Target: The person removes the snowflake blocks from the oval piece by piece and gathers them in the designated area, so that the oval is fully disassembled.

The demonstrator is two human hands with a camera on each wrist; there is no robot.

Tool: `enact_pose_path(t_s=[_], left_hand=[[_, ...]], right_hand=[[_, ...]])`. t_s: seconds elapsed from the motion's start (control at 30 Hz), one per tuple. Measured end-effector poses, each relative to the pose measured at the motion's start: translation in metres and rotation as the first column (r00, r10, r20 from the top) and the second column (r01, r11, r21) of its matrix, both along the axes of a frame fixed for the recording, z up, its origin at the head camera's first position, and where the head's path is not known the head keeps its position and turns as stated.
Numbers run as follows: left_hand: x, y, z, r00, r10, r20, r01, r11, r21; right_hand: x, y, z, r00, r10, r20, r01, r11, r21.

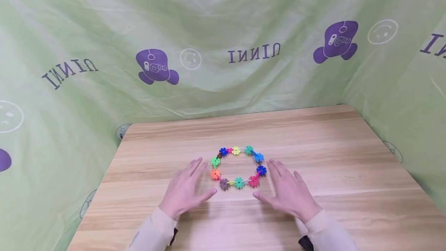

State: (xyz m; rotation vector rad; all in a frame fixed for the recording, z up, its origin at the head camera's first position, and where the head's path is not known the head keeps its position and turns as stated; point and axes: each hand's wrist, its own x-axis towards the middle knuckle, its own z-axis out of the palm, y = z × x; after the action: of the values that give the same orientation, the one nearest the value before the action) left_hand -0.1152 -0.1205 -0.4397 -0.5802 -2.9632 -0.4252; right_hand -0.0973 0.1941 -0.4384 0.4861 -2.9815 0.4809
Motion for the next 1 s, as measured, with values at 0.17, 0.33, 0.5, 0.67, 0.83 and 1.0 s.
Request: enact_pose_path(t_s=[0.17,0.33,0.5,0.67,0.83,1.0], left_hand=[[-0.022,0.002,0.006,0.989,-0.039,0.141,0.011,0.982,0.191],[-0.044,0.004,0.009,0.962,-0.041,0.270,-0.050,0.946,0.321],[-0.063,0.001,0.008,0.932,-0.070,0.356,-0.096,0.899,0.427],[-0.082,0.002,0.007,0.896,-0.134,0.424,-0.122,0.842,0.525],[-0.105,0.010,0.005,0.863,-0.180,0.473,-0.137,0.817,0.560],[-0.124,0.025,0.000,0.831,-0.208,0.516,-0.130,0.829,0.544]], right_hand=[[-0.011,0.003,0.004,0.994,-0.022,0.111,0.041,0.984,-0.171],[-0.021,0.007,0.001,0.985,-0.044,0.164,0.089,0.958,-0.273],[-0.032,0.011,-0.002,0.965,-0.074,0.253,0.174,0.899,-0.402],[-0.043,0.016,-0.005,0.925,-0.077,0.371,0.268,0.824,-0.498],[-0.054,0.019,-0.010,0.884,-0.088,0.459,0.349,0.778,-0.522],[-0.062,0.017,-0.016,0.861,-0.109,0.497,0.393,0.763,-0.513]])
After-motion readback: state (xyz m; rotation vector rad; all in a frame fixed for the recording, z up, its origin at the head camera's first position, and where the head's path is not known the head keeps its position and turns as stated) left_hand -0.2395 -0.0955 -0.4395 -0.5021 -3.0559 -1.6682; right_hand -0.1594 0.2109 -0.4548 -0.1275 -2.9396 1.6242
